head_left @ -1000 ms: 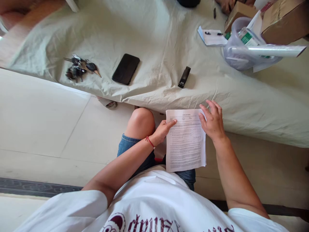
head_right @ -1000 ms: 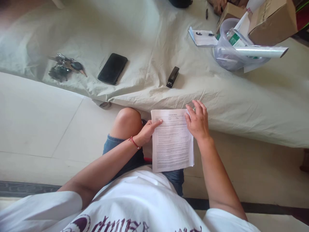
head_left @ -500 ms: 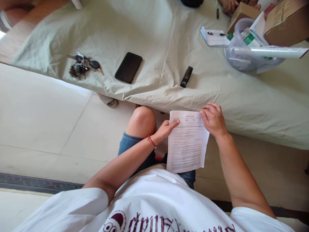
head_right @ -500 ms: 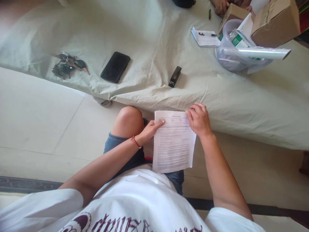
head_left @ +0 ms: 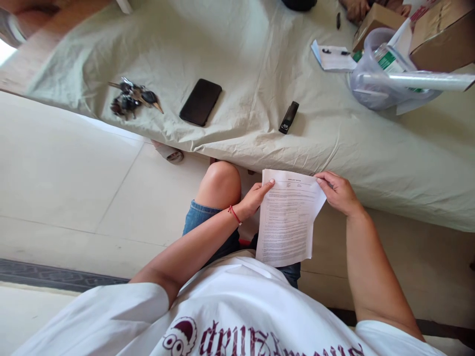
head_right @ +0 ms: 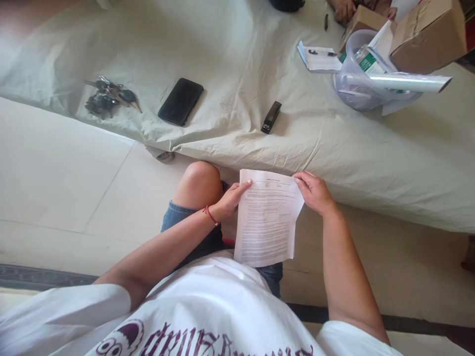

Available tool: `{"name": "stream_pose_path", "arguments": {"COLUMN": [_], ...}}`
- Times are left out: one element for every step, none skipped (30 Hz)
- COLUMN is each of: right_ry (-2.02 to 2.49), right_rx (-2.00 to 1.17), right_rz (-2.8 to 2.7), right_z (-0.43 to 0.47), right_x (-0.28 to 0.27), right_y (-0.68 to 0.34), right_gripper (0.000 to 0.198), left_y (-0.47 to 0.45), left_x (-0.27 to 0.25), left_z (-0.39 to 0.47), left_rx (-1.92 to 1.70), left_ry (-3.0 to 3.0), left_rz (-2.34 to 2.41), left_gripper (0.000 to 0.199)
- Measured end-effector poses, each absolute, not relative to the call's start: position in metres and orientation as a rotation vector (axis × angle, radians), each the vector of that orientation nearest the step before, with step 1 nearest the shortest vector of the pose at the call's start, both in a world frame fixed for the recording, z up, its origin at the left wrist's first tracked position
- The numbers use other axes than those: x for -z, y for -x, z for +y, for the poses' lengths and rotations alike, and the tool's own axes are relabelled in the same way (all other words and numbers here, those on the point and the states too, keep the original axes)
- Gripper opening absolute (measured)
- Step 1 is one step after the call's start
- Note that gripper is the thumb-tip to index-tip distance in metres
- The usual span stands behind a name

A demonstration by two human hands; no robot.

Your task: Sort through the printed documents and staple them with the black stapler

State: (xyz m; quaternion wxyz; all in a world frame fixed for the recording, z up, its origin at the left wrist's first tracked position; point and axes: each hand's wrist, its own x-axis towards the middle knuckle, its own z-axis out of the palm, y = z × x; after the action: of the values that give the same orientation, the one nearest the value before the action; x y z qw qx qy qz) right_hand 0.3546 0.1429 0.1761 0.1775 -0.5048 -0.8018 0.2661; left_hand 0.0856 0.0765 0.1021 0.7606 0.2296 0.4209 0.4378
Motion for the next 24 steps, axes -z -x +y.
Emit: {"name": "stream_pose_path", "arguments": {"right_ry": [1.419, 1.413, 1.412, 1.418, 1.435, 1.457, 1.474, 1.477, 1.464, 1.429, 1.386, 1.347, 1.317, 1.301, 1.287, 1.273, 1.261, 1.251, 1.245, 1.244, 1.242, 1.238, 1.231, 1.221], "right_rx": [-0.784, -0.811, -0.828, -0.827, -0.797, -0.728, -0.623, -0.496, -0.362, -0.250, -0.181, -0.146, -0.133, -0.135, -0.152, -0.177, -0.207, -0.236, -0.259, -0.277, -0.294, -0.319, -0.354, -0.398], "right_rz": [-2.272, -2.278, -2.288, -2.302, -2.323, -2.348, -2.372, -2.393, -2.407, -2.415, -2.424, -2.441, -2.466, -2.498, -2.536, -2.572, -2.604, -2.630, -2.647, -2.656, -2.664, -2.669, -2.672, -2.672], "right_z": [0.142, 0.141, 0.141, 0.142, 0.142, 0.142, 0.143, 0.142, 0.142, 0.141, 0.139, 0.137, 0.135, 0.133, 0.131, 0.130, 0.129, 0.129, 0.129, 0.130, 0.131, 0.132, 0.133, 0.133], "right_x": [-0.179, -0.181, -0.182, -0.183, -0.183, -0.182, -0.182, -0.182, -0.182, -0.183, -0.184, -0.185, -0.186, -0.187, -0.187, -0.187, -0.186, -0.185, -0.183, -0.182, -0.182, -0.181, -0.182, -0.182], "right_y": [-0.355, -0.356, -0.356, -0.356, -0.356, -0.354, -0.351, -0.347, -0.340, -0.333, -0.324, -0.314, -0.304, -0.295, -0.287, -0.280, -0.274, -0.271, -0.268, -0.267, -0.266, -0.266, -0.265, -0.264], "right_gripper": [0.023, 0.023, 0.024, 0.024, 0.024, 0.025, 0.026, 0.028, 0.030, 0.032, 0.034, 0.035, 0.035, 0.035, 0.035, 0.035, 0.034, 0.034, 0.034, 0.034, 0.034, 0.034, 0.035, 0.036], "left_y": [-0.085, -0.085, -0.084, -0.084, -0.084, -0.084, -0.084, -0.084, -0.084, -0.084, -0.084, -0.084, -0.085, -0.085, -0.085, -0.085, -0.085, -0.085, -0.085, -0.084, -0.084, -0.084, -0.083, -0.083], "left_x": [-0.103, -0.103, -0.103, -0.104, -0.104, -0.104, -0.105, -0.105, -0.105, -0.106, -0.106, -0.106, -0.106, -0.105, -0.105, -0.104, -0.103, -0.102, -0.102, -0.102, -0.102, -0.102, -0.102, -0.103], "left_z": [0.076, 0.076, 0.076, 0.076, 0.076, 0.076, 0.076, 0.076, 0.076, 0.076, 0.076, 0.076, 0.076, 0.076, 0.076, 0.076, 0.076, 0.076, 0.076, 0.076, 0.076, 0.076, 0.076, 0.076], "left_rx": [-0.956, -0.958, -0.955, -0.949, -0.940, -0.931, -0.923, -0.916, -0.910, -0.903, -0.898, -0.894, -0.892, -0.891, -0.890, -0.889, -0.887, -0.884, -0.882, -0.881, -0.882, -0.882, -0.882, -0.881], "left_ry": [-0.499, -0.500, -0.501, -0.499, -0.495, -0.490, -0.485, -0.483, -0.486, -0.494, -0.503, -0.514, -0.525, -0.535, -0.544, -0.551, -0.558, -0.565, -0.574, -0.584, -0.596, -0.609, -0.623, -0.637], "left_rz": [0.905, 0.897, 0.893, 0.891, 0.889, 0.887, 0.883, 0.878, 0.873, 0.869, 0.867, 0.864, 0.861, 0.857, 0.850, 0.841, 0.831, 0.823, 0.817, 0.813, 0.811, 0.810, 0.807, 0.803], "left_gripper": [0.067, 0.067, 0.067, 0.067, 0.066, 0.066, 0.065, 0.065, 0.065, 0.066, 0.066, 0.067, 0.067, 0.067, 0.068, 0.069, 0.070, 0.070, 0.071, 0.072, 0.072, 0.073, 0.073, 0.073]}}
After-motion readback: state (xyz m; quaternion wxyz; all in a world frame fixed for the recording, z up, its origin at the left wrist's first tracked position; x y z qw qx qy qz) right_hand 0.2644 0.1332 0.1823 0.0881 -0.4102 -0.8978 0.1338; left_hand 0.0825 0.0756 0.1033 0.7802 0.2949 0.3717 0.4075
